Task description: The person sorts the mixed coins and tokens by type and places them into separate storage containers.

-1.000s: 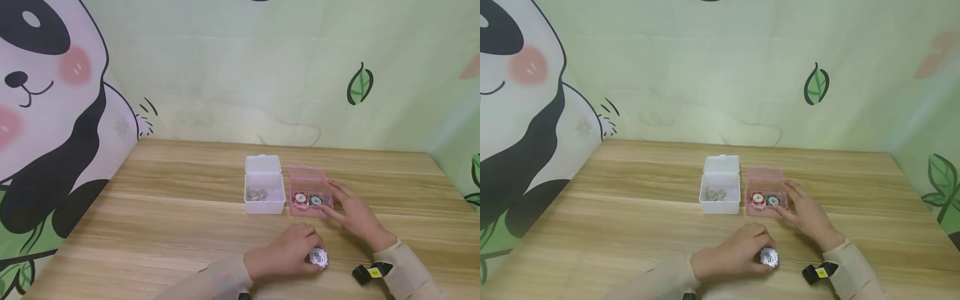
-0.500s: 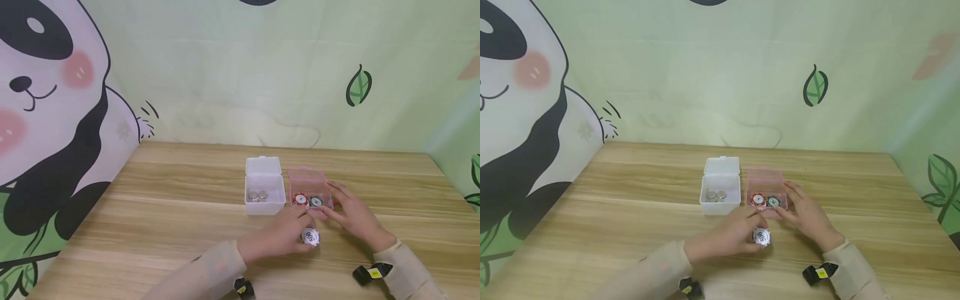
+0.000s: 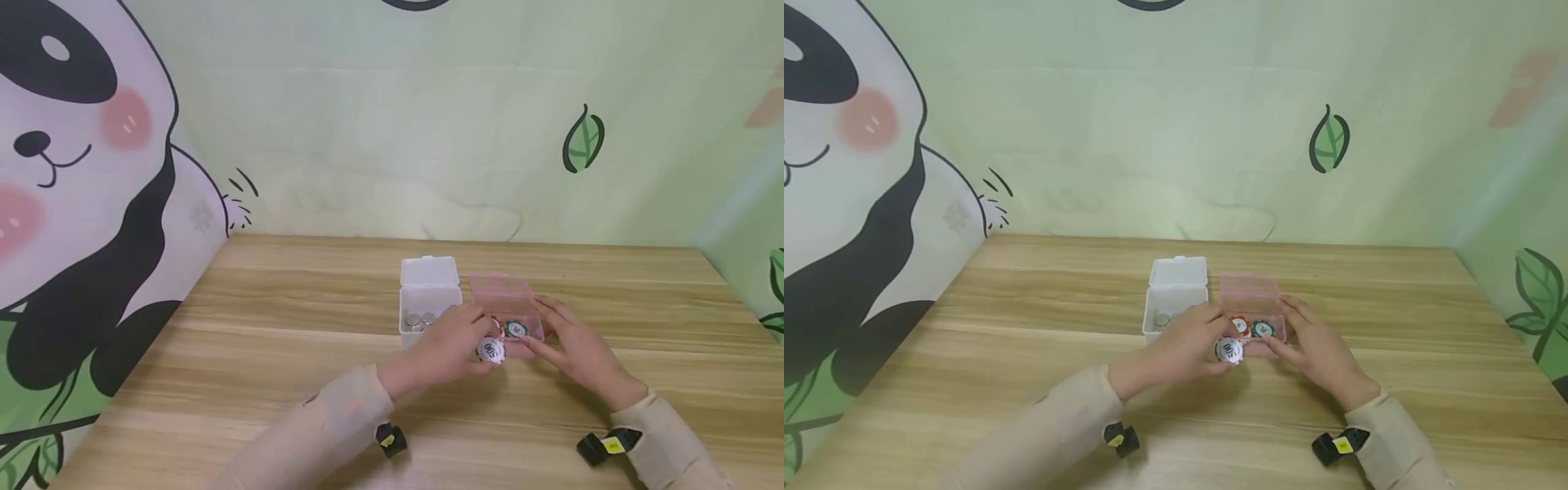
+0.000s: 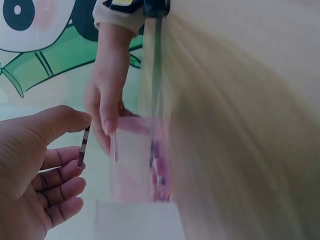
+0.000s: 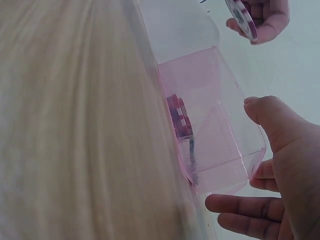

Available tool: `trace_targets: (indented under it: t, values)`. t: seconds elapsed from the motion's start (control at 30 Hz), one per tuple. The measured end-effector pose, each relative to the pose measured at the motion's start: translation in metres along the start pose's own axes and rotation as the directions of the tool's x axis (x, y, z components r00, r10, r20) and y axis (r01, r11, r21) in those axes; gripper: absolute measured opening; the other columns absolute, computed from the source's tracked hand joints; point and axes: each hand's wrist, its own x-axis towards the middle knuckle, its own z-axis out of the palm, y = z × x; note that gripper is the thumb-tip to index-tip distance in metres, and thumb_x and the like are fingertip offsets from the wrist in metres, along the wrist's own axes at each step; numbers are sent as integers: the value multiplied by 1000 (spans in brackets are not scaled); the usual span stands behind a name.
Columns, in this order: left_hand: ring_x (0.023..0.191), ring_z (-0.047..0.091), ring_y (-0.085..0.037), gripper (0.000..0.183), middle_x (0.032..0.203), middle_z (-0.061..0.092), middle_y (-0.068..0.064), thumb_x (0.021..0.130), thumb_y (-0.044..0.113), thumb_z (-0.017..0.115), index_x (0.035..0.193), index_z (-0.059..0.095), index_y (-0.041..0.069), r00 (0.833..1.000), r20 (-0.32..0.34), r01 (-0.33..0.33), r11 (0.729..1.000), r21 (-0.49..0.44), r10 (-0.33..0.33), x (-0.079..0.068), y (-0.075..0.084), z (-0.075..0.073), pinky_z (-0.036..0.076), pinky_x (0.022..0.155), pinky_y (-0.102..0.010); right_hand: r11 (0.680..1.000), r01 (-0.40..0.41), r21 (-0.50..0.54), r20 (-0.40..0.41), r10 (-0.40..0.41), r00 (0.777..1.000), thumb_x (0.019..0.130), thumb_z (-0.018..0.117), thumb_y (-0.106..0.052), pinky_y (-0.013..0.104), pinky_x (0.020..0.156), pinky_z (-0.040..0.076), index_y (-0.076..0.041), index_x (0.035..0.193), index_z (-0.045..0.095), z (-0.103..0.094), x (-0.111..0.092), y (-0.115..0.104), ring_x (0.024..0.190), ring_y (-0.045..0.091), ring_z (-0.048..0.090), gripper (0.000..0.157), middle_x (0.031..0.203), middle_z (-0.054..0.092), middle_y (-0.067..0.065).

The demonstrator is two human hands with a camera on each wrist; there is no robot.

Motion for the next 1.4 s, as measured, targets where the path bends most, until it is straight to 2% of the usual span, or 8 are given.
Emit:
trace_targets:
  t: [0.43, 0.83, 1.13, 1.4]
  values:
    - [91, 49, -11, 39, 96, 54, 3, 73, 42, 70, 99, 59, 15, 998, 6, 70, 997, 40, -70, 16, -22, -6, 41, 76, -22, 1000, 10, -6, -1, -10, 1000, 84, 59, -39, 45, 78, 51, 0, 133, 39, 3, -1, 2, 86, 22, 62, 66, 137, 39, 15]
    - [91, 48, -10, 40, 98, 53, 4, 74, 43, 68, 100, 58, 15, 993, 45, 103, 994, 49, -105, 26, -26, 5, 41, 77, -22, 1000, -2, -8, -4, 2, 1000, 84, 58, -41, 46, 78, 50, 0, 134, 38, 3, -2, 4, 86, 23, 61, 67, 138, 38, 15]
    - [92, 48, -10, 39, 98, 54, 4, 75, 45, 67, 99, 58, 15, 989, 80, 126, 992, 3, -126, 36, -28, 11, 40, 80, -23, 1000, -12, -4, 2, 12, 1000, 85, 57, -42, 46, 80, 50, 0, 134, 38, 2, -1, 3, 86, 22, 61, 68, 139, 37, 15]
    - [92, 48, -10, 35, 97, 53, 5, 76, 42, 67, 98, 57, 17, 986, 75, 147, 989, 7, -147, 40, -31, 13, 39, 81, -24, 1000, -17, -3, 7, 17, 1000, 84, 58, -42, 48, 83, 48, 0, 134, 38, 3, -1, 2, 88, 24, 61, 68, 139, 36, 16]
